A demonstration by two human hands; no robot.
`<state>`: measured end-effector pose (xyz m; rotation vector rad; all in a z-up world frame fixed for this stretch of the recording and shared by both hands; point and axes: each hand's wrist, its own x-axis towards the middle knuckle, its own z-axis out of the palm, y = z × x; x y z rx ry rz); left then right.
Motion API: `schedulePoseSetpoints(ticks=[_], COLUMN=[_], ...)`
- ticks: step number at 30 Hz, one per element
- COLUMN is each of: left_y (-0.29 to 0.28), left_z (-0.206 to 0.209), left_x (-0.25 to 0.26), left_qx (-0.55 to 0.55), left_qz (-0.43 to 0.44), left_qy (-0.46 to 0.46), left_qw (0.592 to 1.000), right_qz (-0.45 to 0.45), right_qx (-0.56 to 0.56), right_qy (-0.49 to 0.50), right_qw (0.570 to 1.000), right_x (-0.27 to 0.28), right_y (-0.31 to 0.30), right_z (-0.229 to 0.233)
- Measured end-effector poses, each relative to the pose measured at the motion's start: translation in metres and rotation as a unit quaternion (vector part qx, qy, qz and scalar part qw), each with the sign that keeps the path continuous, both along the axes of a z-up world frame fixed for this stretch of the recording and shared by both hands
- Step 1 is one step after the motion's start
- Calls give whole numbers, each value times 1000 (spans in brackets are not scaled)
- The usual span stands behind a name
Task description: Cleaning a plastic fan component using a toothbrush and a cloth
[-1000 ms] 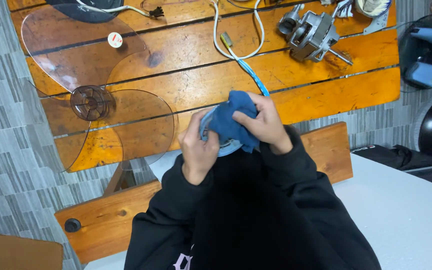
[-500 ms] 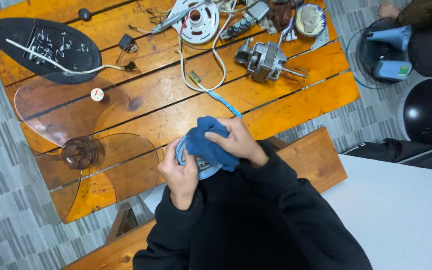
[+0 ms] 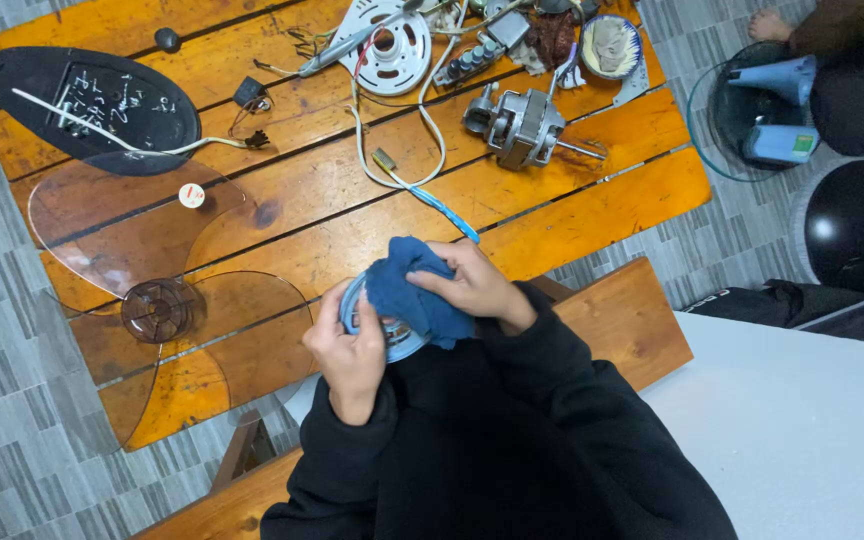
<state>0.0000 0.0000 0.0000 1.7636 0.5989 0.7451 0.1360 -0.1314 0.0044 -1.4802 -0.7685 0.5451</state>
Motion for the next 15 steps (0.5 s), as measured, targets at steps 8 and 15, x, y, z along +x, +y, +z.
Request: schedulePoseSetpoints(ticks=[8,15], left_y=[-4,-6], left_z=[-9,13], left_x=[-1,6], left_qx=[74,20], left_qz=[16,8], left_qy=[41,-8], left_qw=[996,1000], right_qz=[-16,41], right_qx=[-1,-23], right_qy=[56,77], right_qw=[998,996], right_x=[0,6], right_y=[-8,-21], right_z=[-59,-23])
